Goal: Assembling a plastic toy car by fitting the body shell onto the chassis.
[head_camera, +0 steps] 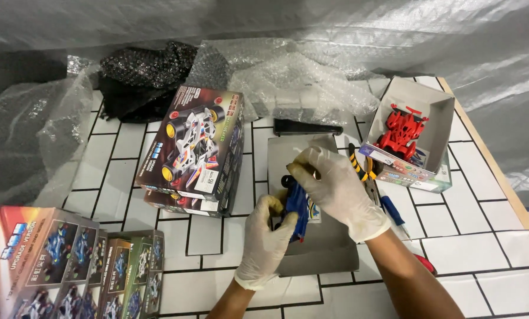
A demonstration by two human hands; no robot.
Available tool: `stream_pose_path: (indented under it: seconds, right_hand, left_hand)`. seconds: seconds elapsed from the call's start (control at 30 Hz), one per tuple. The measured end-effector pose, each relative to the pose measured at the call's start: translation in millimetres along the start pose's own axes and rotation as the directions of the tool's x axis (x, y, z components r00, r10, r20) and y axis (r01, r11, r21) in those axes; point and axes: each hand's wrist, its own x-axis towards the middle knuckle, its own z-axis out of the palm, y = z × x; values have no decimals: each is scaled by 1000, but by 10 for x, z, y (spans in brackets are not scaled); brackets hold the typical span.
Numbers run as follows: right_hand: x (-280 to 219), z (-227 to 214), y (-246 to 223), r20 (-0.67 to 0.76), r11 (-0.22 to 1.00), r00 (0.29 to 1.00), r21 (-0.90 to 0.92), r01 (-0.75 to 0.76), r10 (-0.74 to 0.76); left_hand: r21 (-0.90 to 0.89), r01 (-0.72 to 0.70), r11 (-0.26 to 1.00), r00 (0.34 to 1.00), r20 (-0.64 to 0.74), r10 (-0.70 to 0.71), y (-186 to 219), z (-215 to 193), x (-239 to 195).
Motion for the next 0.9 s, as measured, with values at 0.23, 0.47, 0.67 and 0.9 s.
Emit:
stream_pose_path:
  seconds: [0.23,0.47,0.67,0.9]
  right_hand:
    - [4,-10,-143,-19,960,961,-29,-277,277]
    - [-27,63,-141,-83,973,974,105,-204,213]
    - [-31,-7,-183,-44,920,929,125,371,-368]
    - [-14,-22,-136,-96,995,994,93,-48,57]
  left_hand:
    - [-64,-145,987,988,50,148,35,-26,-21]
    - [-14,-359,933,933,-10,359,52,-43,-15]
    - [-311,-93,946,995,11,102,84,-27,-29]
    - [-220,-141,965,989,15,148,113,-58,-49]
